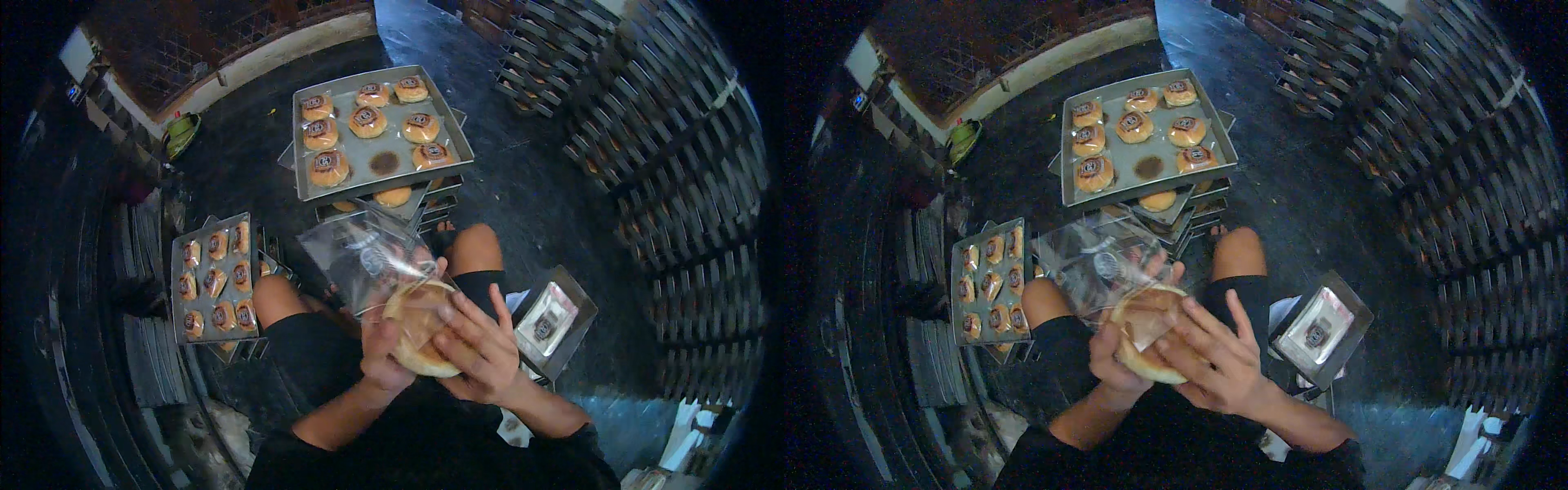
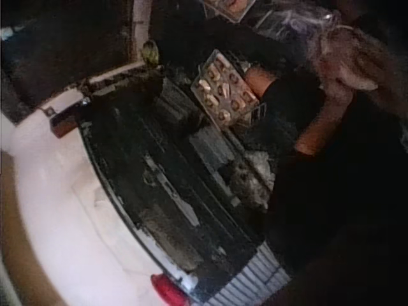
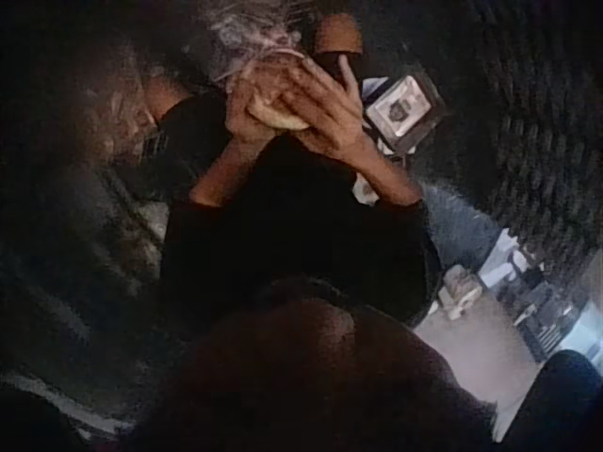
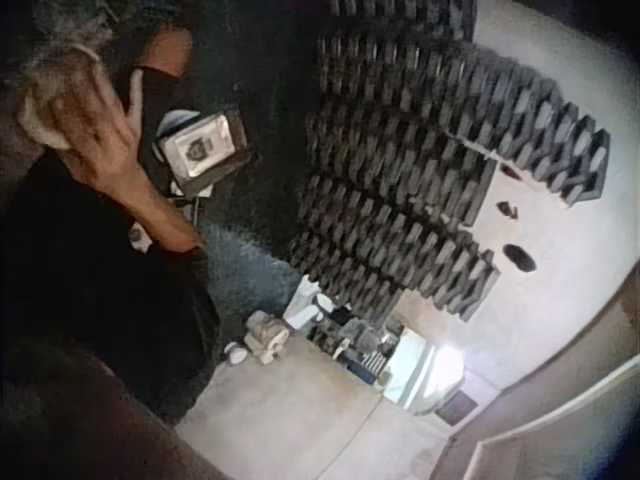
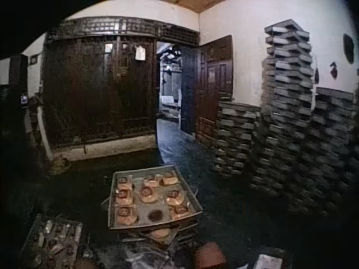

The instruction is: The person sits on the floor and repeatedly picks round buns from metal trays, places each into a clear plastic bag, seals the bag, and sets it aside. The process continues with multiple buns and trays in a bakery-like workspace.

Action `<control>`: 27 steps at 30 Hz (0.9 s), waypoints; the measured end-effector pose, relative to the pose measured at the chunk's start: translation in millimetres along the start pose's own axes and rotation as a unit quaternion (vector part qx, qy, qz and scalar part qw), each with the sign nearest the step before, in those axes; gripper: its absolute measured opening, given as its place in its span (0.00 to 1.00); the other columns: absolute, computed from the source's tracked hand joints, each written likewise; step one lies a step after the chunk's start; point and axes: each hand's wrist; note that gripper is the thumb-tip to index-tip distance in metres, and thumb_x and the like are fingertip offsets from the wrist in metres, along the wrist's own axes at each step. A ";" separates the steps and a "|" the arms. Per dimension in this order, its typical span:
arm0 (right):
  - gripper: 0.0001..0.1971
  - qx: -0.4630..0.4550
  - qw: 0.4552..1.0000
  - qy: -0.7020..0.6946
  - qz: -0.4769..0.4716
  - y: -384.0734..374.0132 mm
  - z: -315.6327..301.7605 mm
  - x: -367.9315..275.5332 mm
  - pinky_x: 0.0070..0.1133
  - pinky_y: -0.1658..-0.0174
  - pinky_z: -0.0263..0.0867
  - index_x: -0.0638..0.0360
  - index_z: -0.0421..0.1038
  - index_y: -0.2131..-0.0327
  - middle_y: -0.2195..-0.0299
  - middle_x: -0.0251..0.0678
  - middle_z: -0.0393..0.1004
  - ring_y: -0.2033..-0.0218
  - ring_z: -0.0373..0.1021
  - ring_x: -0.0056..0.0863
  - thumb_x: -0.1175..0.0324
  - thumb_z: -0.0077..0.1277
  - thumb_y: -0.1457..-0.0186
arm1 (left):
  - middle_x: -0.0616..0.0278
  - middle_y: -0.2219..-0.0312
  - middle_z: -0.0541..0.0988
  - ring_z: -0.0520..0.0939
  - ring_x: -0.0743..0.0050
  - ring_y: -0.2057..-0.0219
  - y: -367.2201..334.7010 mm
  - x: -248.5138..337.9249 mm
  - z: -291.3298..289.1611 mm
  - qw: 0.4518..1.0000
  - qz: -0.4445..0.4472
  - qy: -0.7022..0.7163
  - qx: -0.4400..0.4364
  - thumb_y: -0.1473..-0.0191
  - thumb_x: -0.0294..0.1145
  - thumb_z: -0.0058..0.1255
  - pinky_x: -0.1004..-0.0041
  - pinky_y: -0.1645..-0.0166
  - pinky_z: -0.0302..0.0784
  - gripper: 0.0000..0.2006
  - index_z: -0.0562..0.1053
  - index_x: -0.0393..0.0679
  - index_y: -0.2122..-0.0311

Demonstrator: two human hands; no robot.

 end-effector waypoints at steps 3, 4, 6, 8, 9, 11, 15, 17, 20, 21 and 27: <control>0.34 -0.005 0.999 -0.034 0.005 0.1 17.3 -5.2 0.55 0.30 0.54 0.61 0.76 0.44 0.39 0.52 0.74 0.34 0.67 0.55 0.72 0.69 0.60 | 0.42 0.25 0.48 0.48 0.40 0.24 -7.6 9.3 6.3 0.997 0.034 0.074 0.015 0.41 0.50 0.51 0.48 0.24 0.52 0.48 0.43 0.43 0.23; 0.34 0.006 0.999 -0.043 0.019 2.8 27.9 -4.4 0.55 0.30 0.54 0.62 0.76 0.44 0.39 0.53 0.73 0.34 0.67 0.56 0.73 0.69 0.60 | 0.42 0.25 0.48 0.48 0.40 0.24 -8.4 7.0 1.9 0.998 0.016 0.065 0.018 0.41 0.49 0.53 0.48 0.24 0.51 0.48 0.43 0.44 0.23; 0.30 0.021 0.998 -0.040 0.044 5.2 45.4 -1.8 0.55 0.30 0.53 0.65 0.76 0.44 0.39 0.56 0.72 0.33 0.64 0.58 0.76 0.66 0.55 | 0.42 0.25 0.48 0.48 0.40 0.24 -5.5 1.9 -11.4 0.999 -0.021 0.041 0.029 0.43 0.46 0.56 0.48 0.23 0.51 0.50 0.42 0.45 0.23; 0.29 0.062 0.995 -0.040 0.073 1.9 70.1 -4.4 0.55 0.30 0.52 0.66 0.75 0.44 0.39 0.57 0.72 0.33 0.64 0.59 0.78 0.64 0.54 | 0.43 0.26 0.50 0.51 0.42 0.24 -0.9 -3.0 -25.9 0.998 -0.027 0.045 0.028 0.44 0.41 0.59 0.49 0.23 0.51 0.51 0.42 0.45 0.23; 0.30 0.047 0.995 -0.037 0.085 -4.1 73.3 -6.4 0.56 0.30 0.51 0.66 0.74 0.43 0.38 0.57 0.72 0.33 0.64 0.59 0.81 0.60 0.54 | 0.43 0.26 0.52 0.53 0.45 0.25 0.3 -5.4 -35.1 1.000 -0.021 0.010 0.013 0.43 0.39 0.58 0.51 0.24 0.52 0.50 0.42 0.45 0.23; 0.32 0.063 0.991 -0.042 0.112 -9.2 86.1 -6.8 0.56 0.29 0.49 0.65 0.73 0.41 0.38 0.56 0.72 0.33 0.64 0.58 0.82 0.59 0.54 | 0.45 0.27 0.54 0.55 0.49 0.25 2.0 -1.6 -47.9 0.999 -0.010 0.038 0.015 0.42 0.36 0.58 0.52 0.24 0.53 0.49 0.42 0.44 0.23; 0.33 0.013 0.991 -0.028 0.129 -10.5 105.2 -12.1 0.57 0.28 0.45 0.64 0.73 0.40 0.38 0.55 0.72 0.32 0.64 0.54 0.81 0.58 0.54 | 0.47 0.28 0.58 0.59 0.50 0.27 -4.3 8.0 -70.4 0.990 -0.001 0.115 0.081 0.43 0.33 0.62 0.53 0.25 0.55 0.50 0.42 0.45 0.24; 0.33 0.028 0.991 -0.022 0.126 -13.8 112.0 -7.4 0.58 0.27 0.42 0.65 0.74 0.41 0.39 0.55 0.72 0.32 0.64 0.53 0.81 0.59 0.55 | 0.43 0.28 0.58 0.58 0.45 0.27 -2.3 5.2 -71.1 0.996 -0.008 0.035 0.083 0.43 0.41 0.59 0.52 0.24 0.54 0.49 0.44 0.46 0.24; 0.32 0.030 0.992 -0.015 0.125 -13.0 120.7 1.9 0.59 0.27 0.39 0.65 0.74 0.42 0.38 0.52 0.73 0.32 0.65 0.51 0.79 0.61 0.55 | 0.42 0.31 0.62 0.65 0.45 0.30 -1.3 2.9 -81.7 0.996 -0.011 -0.001 0.084 0.43 0.36 0.59 0.51 0.26 0.59 0.46 0.48 0.44 0.25; 0.32 0.038 0.990 -0.019 0.134 -18.7 125.5 6.4 0.59 0.27 0.39 0.65 0.74 0.42 0.38 0.52 0.73 0.33 0.66 0.50 0.79 0.61 0.55 | 0.45 0.32 0.64 0.67 0.48 0.31 2.2 -0.6 -81.3 0.996 -0.036 0.000 0.086 0.44 0.31 0.61 0.53 0.27 0.61 0.45 0.50 0.42 0.26; 0.21 -0.084 0.983 -0.109 0.123 -5.1 117.5 16.7 0.55 0.25 0.37 0.53 0.82 0.53 0.32 0.42 0.66 0.26 0.55 0.43 0.70 0.68 0.55 | 0.41 0.38 0.71 0.76 0.45 0.38 -6.7 0.9 -97.4 0.969 -0.110 0.126 0.181 0.34 0.58 0.38 0.56 0.34 0.73 0.37 0.61 0.37 0.32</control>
Point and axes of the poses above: each hand's wrist, its own y-axis away from the middle knuckle, its own z-axis out of the palm, x = y × z
